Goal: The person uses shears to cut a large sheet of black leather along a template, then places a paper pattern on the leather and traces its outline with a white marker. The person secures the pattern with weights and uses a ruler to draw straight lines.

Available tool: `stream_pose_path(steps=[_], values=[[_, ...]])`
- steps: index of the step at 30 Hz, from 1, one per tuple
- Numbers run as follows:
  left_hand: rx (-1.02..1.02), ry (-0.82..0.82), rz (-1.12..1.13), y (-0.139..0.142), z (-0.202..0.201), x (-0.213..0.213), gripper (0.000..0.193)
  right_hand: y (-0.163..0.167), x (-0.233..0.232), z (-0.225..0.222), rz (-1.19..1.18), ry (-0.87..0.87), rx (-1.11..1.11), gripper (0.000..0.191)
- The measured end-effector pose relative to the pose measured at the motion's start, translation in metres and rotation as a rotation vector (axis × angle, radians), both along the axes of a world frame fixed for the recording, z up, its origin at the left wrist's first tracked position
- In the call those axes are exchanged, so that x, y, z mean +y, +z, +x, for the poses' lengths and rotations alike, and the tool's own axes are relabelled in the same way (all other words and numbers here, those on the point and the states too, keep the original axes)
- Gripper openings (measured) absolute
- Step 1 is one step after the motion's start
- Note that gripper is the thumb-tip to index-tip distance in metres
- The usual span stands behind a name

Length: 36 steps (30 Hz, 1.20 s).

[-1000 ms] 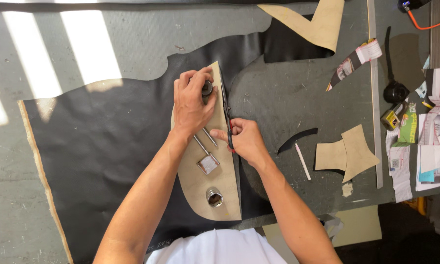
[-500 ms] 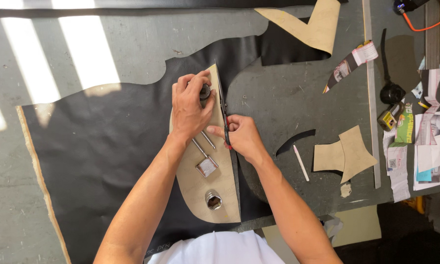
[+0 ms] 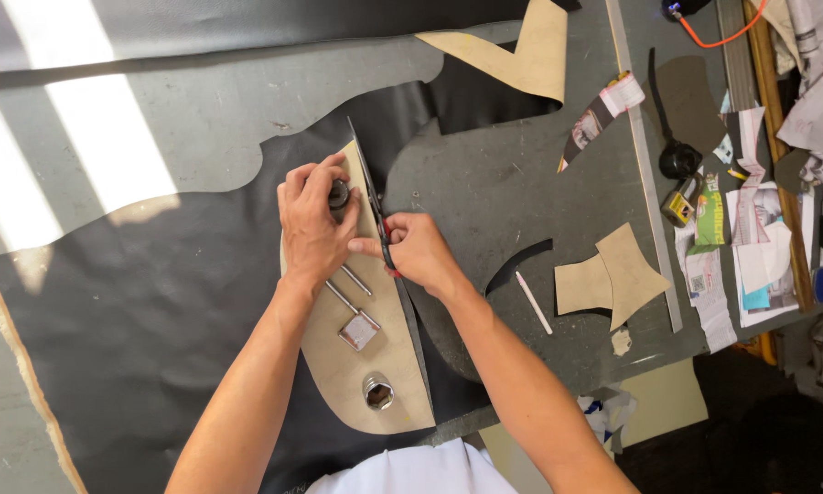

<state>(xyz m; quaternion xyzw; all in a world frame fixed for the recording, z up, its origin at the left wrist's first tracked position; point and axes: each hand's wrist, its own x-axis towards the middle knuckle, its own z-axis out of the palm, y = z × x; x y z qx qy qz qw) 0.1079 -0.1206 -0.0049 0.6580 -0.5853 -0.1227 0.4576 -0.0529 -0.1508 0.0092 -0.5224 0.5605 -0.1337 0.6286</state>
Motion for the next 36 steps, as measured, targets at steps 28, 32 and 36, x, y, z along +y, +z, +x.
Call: stream_pose_path(steps=[28,32,36], values=[[-0.040,-0.014,0.000,0.004,-0.007,0.004,0.031,0.024,-0.052,0.000,-0.071,-0.080,0.028,0.044],[-0.028,-0.011,0.028,0.005,-0.012,0.008,0.040,0.064,-0.005,-0.048,-0.125,-0.026,-0.090,0.035],[0.023,0.036,0.119,0.007,-0.013,0.009,0.051,0.089,0.080,-0.110,0.100,0.184,-0.090,0.032]])
